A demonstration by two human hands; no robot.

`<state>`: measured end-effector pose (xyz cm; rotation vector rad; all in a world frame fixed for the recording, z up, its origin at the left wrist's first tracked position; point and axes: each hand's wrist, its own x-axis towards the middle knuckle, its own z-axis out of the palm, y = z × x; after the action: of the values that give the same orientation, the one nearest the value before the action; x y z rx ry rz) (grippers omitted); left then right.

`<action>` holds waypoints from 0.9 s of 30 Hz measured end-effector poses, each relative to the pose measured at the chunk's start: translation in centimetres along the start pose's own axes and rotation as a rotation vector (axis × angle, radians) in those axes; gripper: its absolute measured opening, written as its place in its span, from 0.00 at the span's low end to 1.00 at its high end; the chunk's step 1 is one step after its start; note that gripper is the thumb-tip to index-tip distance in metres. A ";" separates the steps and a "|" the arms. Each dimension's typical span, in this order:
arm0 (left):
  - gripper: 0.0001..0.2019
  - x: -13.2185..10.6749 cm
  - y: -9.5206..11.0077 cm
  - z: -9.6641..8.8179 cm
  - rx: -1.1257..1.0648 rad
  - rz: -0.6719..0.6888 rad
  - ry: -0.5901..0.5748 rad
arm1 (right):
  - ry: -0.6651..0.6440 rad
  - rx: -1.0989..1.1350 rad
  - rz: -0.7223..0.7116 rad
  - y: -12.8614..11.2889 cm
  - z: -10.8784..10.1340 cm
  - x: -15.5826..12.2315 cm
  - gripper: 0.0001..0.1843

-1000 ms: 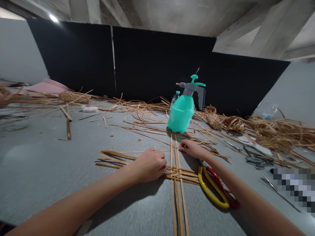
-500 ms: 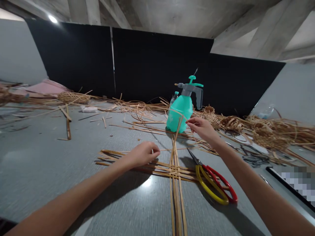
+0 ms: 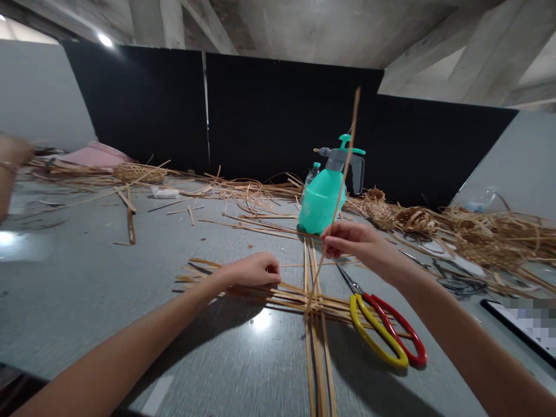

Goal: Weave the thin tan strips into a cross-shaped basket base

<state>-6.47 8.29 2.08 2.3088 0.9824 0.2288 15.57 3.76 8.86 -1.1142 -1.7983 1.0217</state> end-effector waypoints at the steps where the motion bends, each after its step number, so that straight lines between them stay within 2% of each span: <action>1: 0.08 0.0 -0.1 0.0 0.001 0.010 0.000 | -0.042 0.042 0.037 0.2 0.5 -0.2 0.12; 6: 0.07 0.0 -0.3 -0.1 0.007 0.045 0.030 | -0.229 0.132 0.131 2.6 3.3 -0.3 0.12; 10: 0.10 -0.3 0.0 -0.3 0.094 0.043 0.045 | -0.322 0.085 0.132 4.5 4.7 0.0 0.07; 15: 0.04 -1.0 1.1 -0.2 0.396 0.088 0.153 | -0.312 -0.150 0.076 5.6 4.7 0.5 0.03; 19: 0.07 -1.4 2.3 -0.2 0.634 0.220 0.164 | -0.283 -0.126 0.094 6.1 4.1 1.1 0.06; 22: 0.08 -1.7 2.9 0.0 0.685 0.275 0.127 | -0.223 -0.129 0.138 6.3 3.9 1.2 0.08; 27: 0.09 -1.6 2.9 0.7 0.708 0.228 0.054 | -0.226 -0.271 0.186 6.3 4.1 0.6 0.06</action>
<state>-5.63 5.25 3.36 3.0786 0.9222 0.0297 13.69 5.31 1.70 -1.3983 -2.0909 1.0688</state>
